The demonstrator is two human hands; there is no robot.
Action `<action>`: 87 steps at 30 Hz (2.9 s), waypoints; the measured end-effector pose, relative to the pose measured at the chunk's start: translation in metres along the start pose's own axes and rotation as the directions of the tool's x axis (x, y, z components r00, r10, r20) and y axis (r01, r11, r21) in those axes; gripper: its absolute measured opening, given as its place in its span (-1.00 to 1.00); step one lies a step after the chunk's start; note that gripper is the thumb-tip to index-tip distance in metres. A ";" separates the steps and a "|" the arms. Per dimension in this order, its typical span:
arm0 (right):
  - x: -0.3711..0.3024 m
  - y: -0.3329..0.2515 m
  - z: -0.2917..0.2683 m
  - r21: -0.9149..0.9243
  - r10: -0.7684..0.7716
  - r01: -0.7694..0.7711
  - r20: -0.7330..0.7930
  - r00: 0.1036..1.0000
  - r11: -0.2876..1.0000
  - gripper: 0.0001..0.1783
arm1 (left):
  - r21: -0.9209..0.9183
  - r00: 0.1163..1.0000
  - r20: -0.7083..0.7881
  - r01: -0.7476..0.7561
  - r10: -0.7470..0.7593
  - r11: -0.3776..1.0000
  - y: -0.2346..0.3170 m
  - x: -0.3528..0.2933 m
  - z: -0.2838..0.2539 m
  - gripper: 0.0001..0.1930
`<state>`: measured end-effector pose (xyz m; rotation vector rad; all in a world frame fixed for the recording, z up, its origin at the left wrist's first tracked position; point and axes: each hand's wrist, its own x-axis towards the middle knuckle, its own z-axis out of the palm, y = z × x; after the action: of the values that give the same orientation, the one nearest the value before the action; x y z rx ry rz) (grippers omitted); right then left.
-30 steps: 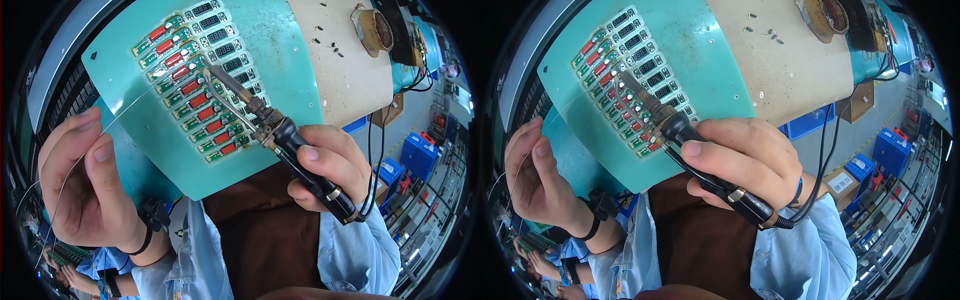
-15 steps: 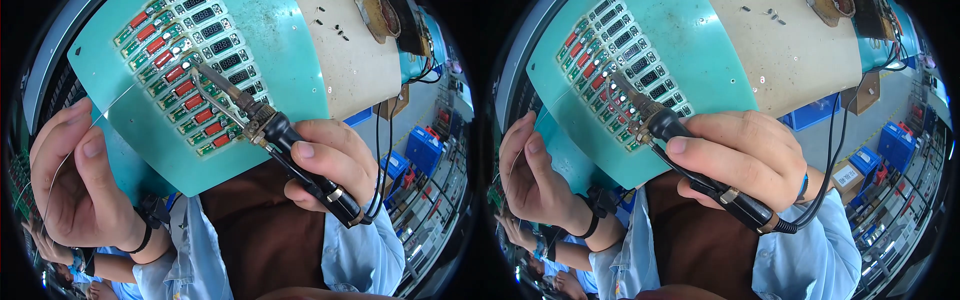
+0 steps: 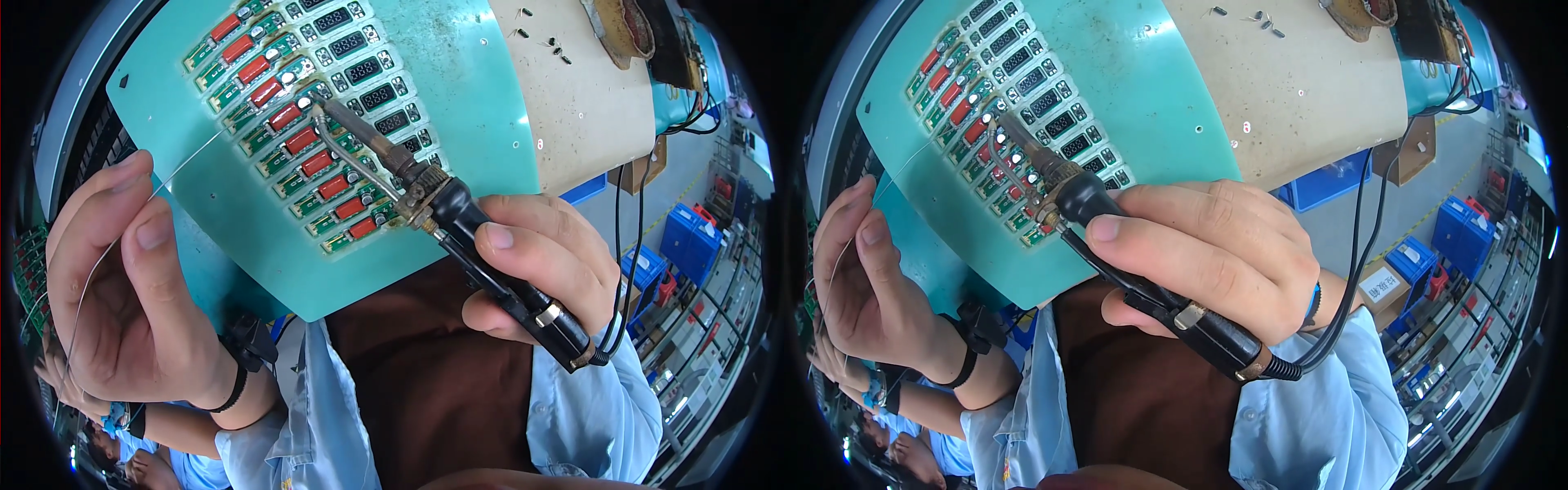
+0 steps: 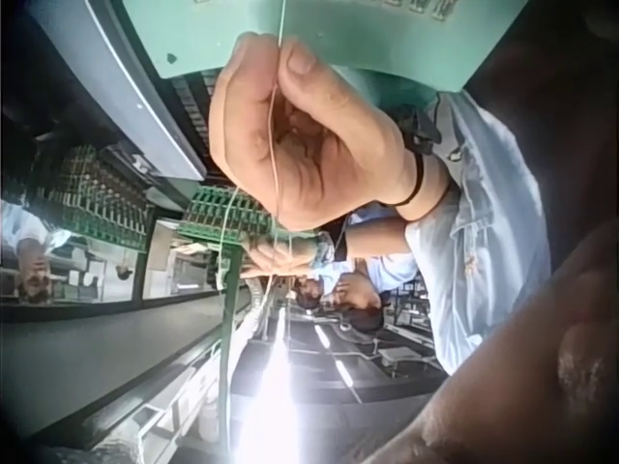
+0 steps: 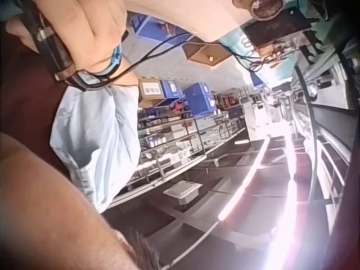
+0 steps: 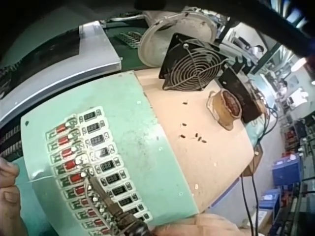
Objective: Soldering electronic components onto printed circuit boards using a soldering iron and solder wire at an industrial workbench.
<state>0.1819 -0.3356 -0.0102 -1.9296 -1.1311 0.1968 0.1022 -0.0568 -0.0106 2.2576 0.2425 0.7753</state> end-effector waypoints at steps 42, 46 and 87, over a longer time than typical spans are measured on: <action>-0.011 -0.006 0.004 0.055 0.010 -0.004 -0.104 0.995 0.998 -0.48 | -0.073 0.994 0.095 0.051 -0.045 0.996 0.004 -0.012 -0.007 -0.85; -0.011 -0.007 0.005 0.059 0.016 -0.010 -0.102 0.995 0.998 -0.48 | -0.085 0.993 0.118 0.023 -0.013 0.996 0.002 -0.011 -0.009 -0.85; -0.028 -0.008 0.002 0.013 -0.027 0.029 -0.130 0.991 0.999 -0.50 | -0.104 0.990 0.138 0.025 -0.010 0.994 0.011 -0.020 -0.006 -0.84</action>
<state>0.1603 -0.3543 -0.0131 -1.8839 -1.0668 0.0636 0.0822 -0.0692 -0.0091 2.1951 0.1522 0.6058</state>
